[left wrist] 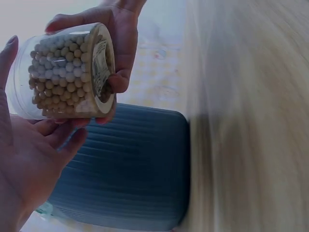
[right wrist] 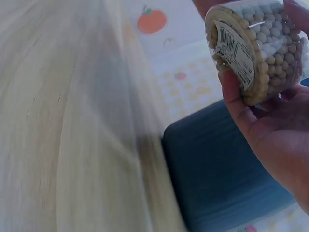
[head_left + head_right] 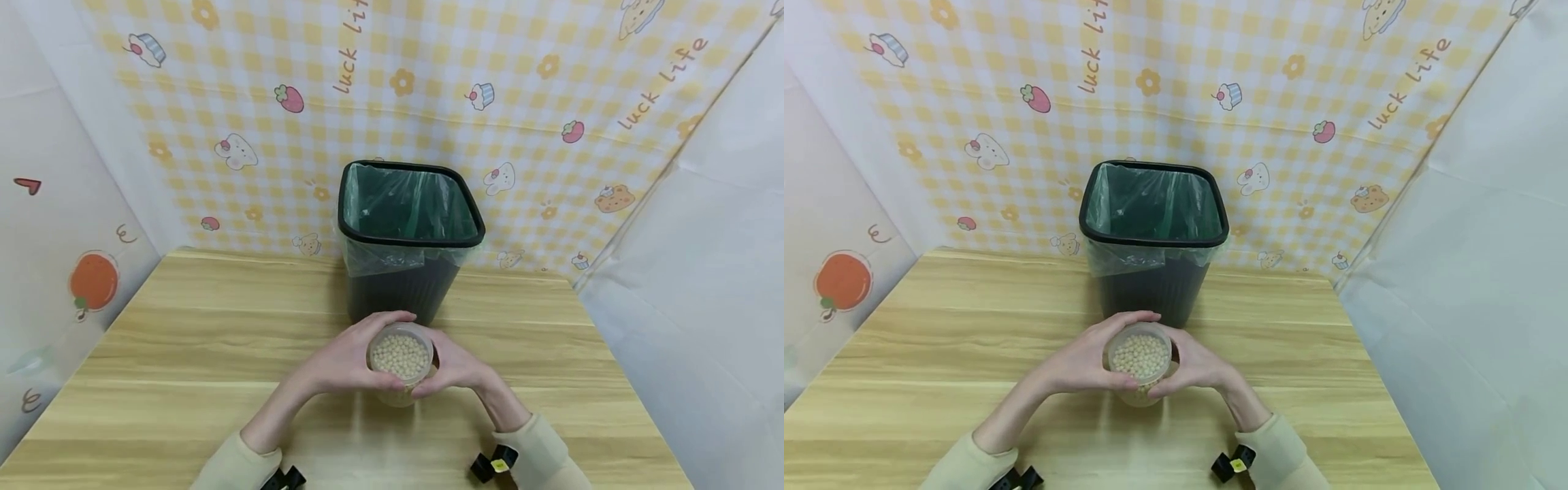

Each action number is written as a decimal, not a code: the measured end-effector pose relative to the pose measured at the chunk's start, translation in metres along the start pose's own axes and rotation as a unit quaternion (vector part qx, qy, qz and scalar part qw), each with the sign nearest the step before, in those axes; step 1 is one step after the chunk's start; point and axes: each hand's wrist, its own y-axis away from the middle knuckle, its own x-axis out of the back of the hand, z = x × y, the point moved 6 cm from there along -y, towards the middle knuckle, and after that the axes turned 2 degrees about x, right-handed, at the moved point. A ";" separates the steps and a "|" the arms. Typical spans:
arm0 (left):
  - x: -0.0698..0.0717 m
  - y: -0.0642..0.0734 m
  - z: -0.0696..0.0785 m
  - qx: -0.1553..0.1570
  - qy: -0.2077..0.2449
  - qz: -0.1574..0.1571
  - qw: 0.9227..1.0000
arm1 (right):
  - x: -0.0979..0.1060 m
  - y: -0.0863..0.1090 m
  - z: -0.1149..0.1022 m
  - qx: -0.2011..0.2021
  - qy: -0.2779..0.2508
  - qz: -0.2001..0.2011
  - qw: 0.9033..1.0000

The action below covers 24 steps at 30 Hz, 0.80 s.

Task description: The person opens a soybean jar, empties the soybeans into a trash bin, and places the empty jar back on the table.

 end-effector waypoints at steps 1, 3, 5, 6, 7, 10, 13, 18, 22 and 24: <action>0.000 0.000 0.003 -0.004 0.006 -0.003 1.000 | -0.001 0.000 -0.004 0.002 -0.003 0.000 1.000; 0.001 0.000 0.009 -0.014 0.016 -0.003 1.000 | -0.002 -0.001 -0.012 0.005 -0.003 0.004 1.000; 0.004 0.002 0.014 -0.028 0.020 0.007 0.999 | -0.002 -0.001 -0.018 0.004 0.016 0.020 1.000; 0.005 0.002 0.017 -0.035 0.017 0.014 0.999 | -0.002 -0.001 -0.020 0.002 0.033 0.033 0.999; 0.006 0.003 0.019 -0.041 0.011 0.023 0.999 | -0.002 0.000 -0.023 0.002 0.047 0.045 0.998; 0.010 0.004 0.023 -0.047 -0.010 0.055 0.997 | -0.001 0.000 -0.030 0.004 0.086 0.085 0.993; 0.011 0.006 0.025 -0.039 -0.041 0.090 0.994 | -0.001 0.001 -0.036 0.006 0.115 0.126 0.985; 0.013 0.008 0.029 -0.028 -0.060 0.142 0.988 | -0.003 0.002 -0.044 0.013 0.172 0.192 0.966; 0.013 0.010 0.033 -0.025 -0.061 0.175 0.982 | -0.007 0.004 -0.053 0.032 0.228 0.235 0.944; 0.013 0.011 0.035 -0.022 -0.063 0.189 0.980 | -0.009 0.005 -0.058 0.041 0.255 0.256 0.932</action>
